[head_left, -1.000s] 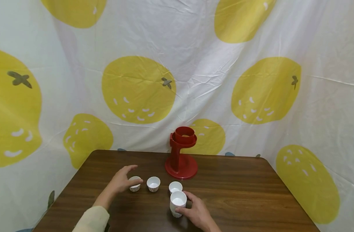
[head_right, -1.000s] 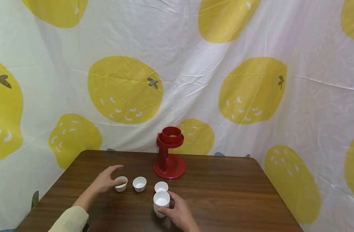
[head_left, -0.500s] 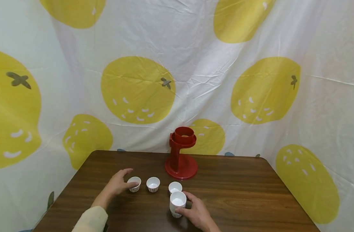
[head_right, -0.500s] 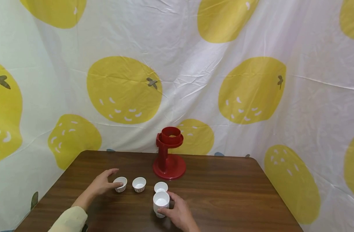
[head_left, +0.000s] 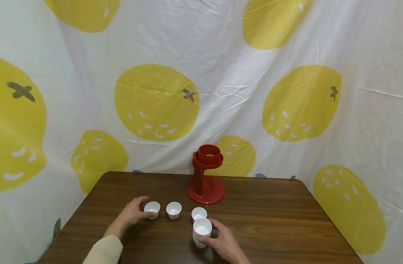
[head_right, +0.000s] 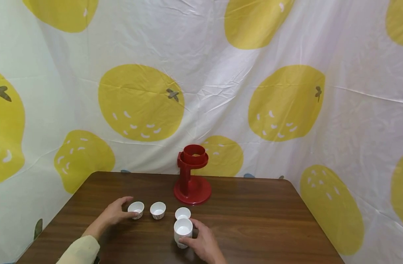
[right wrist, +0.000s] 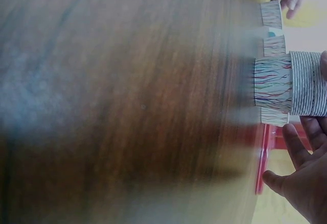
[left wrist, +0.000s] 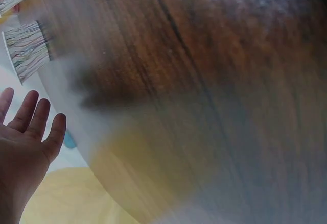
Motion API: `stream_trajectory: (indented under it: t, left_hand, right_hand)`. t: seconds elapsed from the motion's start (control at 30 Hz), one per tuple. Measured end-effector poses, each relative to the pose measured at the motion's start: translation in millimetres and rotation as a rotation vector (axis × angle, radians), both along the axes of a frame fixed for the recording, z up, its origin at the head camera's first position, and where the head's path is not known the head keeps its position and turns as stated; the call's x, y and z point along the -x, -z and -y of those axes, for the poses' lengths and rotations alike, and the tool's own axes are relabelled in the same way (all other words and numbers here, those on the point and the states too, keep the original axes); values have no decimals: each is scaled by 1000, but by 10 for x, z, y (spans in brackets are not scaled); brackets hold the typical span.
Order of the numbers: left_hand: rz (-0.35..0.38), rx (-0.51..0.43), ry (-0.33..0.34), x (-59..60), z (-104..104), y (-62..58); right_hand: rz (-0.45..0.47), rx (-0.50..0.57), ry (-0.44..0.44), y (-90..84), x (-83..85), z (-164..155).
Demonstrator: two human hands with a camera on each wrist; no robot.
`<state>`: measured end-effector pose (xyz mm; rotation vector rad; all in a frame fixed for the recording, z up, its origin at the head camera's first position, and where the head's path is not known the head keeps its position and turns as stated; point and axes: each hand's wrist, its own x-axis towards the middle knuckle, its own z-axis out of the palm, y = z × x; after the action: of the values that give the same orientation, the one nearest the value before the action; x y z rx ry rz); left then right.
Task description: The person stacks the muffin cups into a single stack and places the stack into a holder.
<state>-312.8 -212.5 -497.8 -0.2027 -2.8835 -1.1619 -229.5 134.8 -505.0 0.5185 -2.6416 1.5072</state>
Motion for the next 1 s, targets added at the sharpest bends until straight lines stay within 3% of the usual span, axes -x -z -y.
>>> stream_trajectory:
  t: [0.33,1.0]
  left_hand:
    - [8,-12,-5,9,-7,78]
    - [30,-34,6,41,-41,107]
  right_hand:
    - [35,29,-6,16,15,-10]
    - [41,29,-3,26,13,-13]
